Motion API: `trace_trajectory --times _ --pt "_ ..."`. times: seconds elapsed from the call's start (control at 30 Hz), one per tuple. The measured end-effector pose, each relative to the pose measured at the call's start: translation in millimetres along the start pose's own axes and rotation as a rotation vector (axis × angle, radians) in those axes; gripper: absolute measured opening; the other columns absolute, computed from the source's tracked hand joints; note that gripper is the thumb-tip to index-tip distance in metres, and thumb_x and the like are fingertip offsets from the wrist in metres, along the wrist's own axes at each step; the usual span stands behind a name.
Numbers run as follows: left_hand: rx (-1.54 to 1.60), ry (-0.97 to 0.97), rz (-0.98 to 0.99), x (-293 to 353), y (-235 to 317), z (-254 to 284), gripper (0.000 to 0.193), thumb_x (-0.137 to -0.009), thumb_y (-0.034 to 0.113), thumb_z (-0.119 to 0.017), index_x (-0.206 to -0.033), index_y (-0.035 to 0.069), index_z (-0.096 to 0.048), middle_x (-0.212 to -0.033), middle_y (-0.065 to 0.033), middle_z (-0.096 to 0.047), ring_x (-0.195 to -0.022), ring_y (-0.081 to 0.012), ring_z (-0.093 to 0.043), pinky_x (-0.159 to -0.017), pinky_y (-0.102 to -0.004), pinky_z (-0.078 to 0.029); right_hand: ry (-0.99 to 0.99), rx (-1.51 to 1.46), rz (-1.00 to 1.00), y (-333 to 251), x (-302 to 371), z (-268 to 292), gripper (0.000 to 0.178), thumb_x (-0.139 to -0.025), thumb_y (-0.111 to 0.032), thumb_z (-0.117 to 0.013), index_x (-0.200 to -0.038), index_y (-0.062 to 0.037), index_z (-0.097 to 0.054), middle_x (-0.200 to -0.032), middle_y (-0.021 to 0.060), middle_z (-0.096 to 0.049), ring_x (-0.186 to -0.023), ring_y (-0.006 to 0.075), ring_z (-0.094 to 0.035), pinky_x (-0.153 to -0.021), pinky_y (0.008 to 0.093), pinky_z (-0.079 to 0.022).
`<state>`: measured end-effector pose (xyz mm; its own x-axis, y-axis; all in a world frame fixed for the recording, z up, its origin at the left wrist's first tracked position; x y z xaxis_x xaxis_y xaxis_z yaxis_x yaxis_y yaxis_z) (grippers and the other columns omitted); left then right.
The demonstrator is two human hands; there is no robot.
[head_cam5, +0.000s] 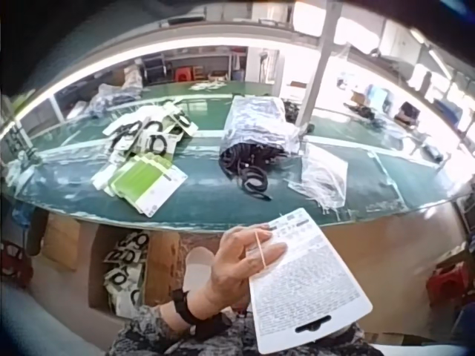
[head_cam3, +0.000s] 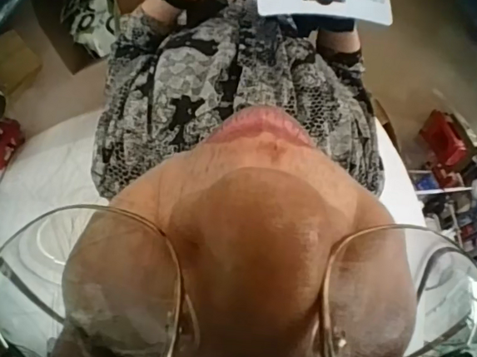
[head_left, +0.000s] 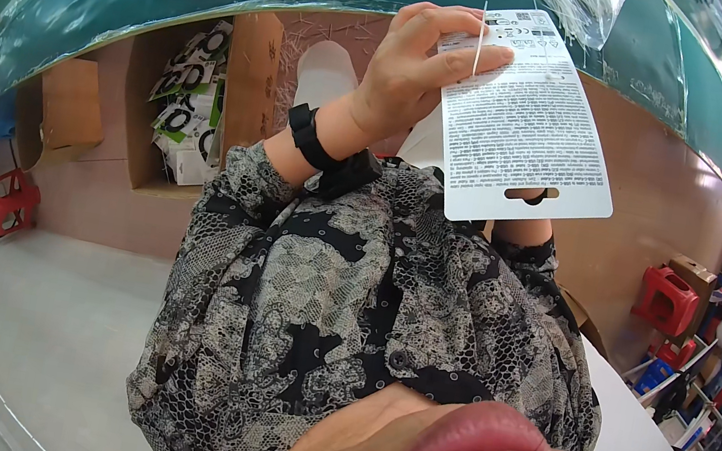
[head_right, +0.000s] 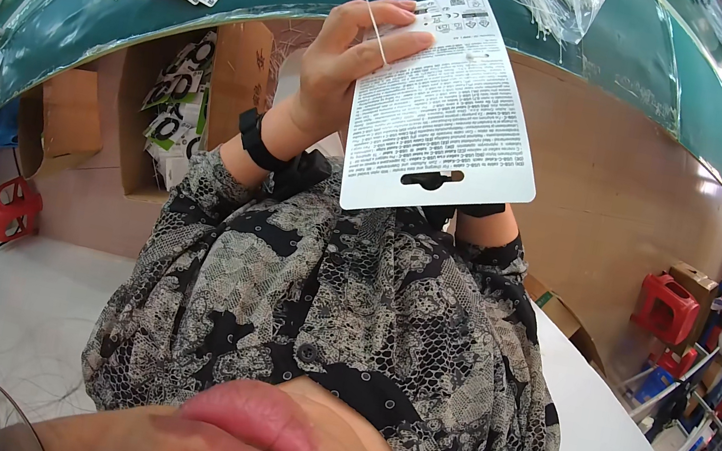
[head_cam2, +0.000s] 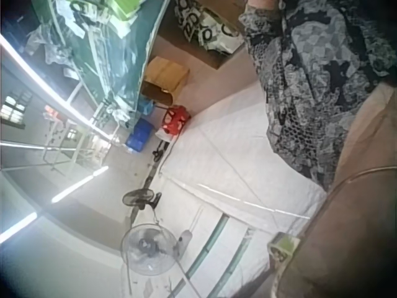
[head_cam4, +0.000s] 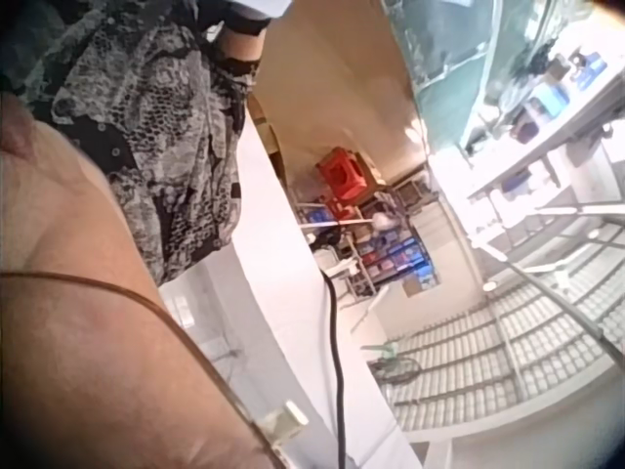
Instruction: Packaging electronic charging cables into retail boxes.
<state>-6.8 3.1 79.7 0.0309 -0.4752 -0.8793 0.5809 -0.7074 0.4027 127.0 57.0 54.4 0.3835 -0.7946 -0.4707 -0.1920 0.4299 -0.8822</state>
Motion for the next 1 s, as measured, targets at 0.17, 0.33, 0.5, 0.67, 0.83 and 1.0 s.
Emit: trace_trajectory --times 0.17,0.33,0.5,0.67,0.83,1.0 --pt "0.029 -0.003 0.026 -2.8 1.3 -1.8 0.04 -0.073 0.018 -0.074 -0.112 0.019 -0.067 -0.105 -0.006 -0.059 -0.102 -0.0216 -0.059 -0.084 -0.0329 -0.04 0.006 -0.006 -0.004 -2.4 -1.8 3.1 0.021 -0.091 -0.006 -0.055 -0.11 0.0015 -0.051 -0.092 0.0089 -0.062 -0.081 0.0159 -0.063 -0.073 0.0297 -0.053" --pt "0.031 -0.011 0.028 4.8 -2.5 1.5 0.039 -0.073 0.018 -0.074 -0.112 0.018 -0.068 -0.108 -0.0071 -0.059 -0.102 -0.0222 -0.059 -0.085 -0.0328 -0.04 -0.013 -0.042 -0.014 7.8 -0.5 -0.6 0.021 -0.091 -0.005 -0.056 -0.11 0.0016 -0.051 -0.092 0.0089 -0.062 -0.081 0.0159 -0.063 -0.074 0.0295 -0.053" --pt "0.015 -0.022 -0.026 -0.9 1.7 3.6 0.036 -0.076 0.021 -0.072 -0.111 0.017 -0.067 -0.113 -0.0093 -0.061 -0.105 -0.022 -0.059 -0.086 -0.0336 -0.042 -0.005 -0.041 -0.024 5.9 -1.0 0.6 0.021 -0.09 -0.004 -0.056 -0.11 0.0017 -0.052 -0.093 0.0089 -0.063 -0.082 0.0158 -0.063 -0.074 0.0293 -0.053" --pt "0.004 -0.038 -0.041 -4.3 5.8 2.0 0.036 -0.076 0.022 -0.072 -0.111 0.017 -0.067 -0.112 -0.0085 -0.062 -0.106 -0.0218 -0.06 -0.087 -0.0339 -0.041 0.002 -0.057 -0.029 4.8 0.5 2.3 0.021 -0.09 -0.003 -0.056 -0.11 0.0017 -0.052 -0.093 0.009 -0.063 -0.083 0.0157 -0.063 -0.074 0.0291 -0.053" --pt "0.004 -0.037 -0.038 -0.6 3.5 1.8 0.036 -0.076 0.023 -0.072 -0.111 0.017 -0.067 -0.113 -0.008 -0.062 -0.108 -0.0219 -0.059 -0.088 -0.0339 -0.041 0.001 -0.073 -0.05 7.2 1.5 2.1 0.022 -0.09 -0.003 -0.056 -0.111 0.0018 -0.052 -0.094 0.009 -0.063 -0.083 0.0157 -0.063 -0.075 0.0289 -0.053" --pt "0.002 -0.036 -0.038 -0.6 4.0 2.6 0.037 -0.076 0.024 -0.073 -0.111 0.016 -0.067 -0.114 -0.0069 -0.063 -0.109 -0.0216 -0.059 -0.088 -0.0339 -0.041 0.002 -0.1 -0.074 10.4 1.4 4.4 0.022 -0.089 -0.002 -0.056 -0.111 0.0018 -0.053 -0.095 0.009 -0.063 -0.084 0.0156 -0.063 -0.075 0.0288 -0.053"
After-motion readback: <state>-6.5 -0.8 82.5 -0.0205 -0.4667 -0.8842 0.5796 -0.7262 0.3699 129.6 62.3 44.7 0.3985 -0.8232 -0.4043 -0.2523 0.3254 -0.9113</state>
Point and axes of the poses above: each hand's wrist, its own x-axis away from the middle knuckle, its own z-axis out of the back of the hand, y = z × x, the point moved 5 cm from there along -x, towards the middle knuckle
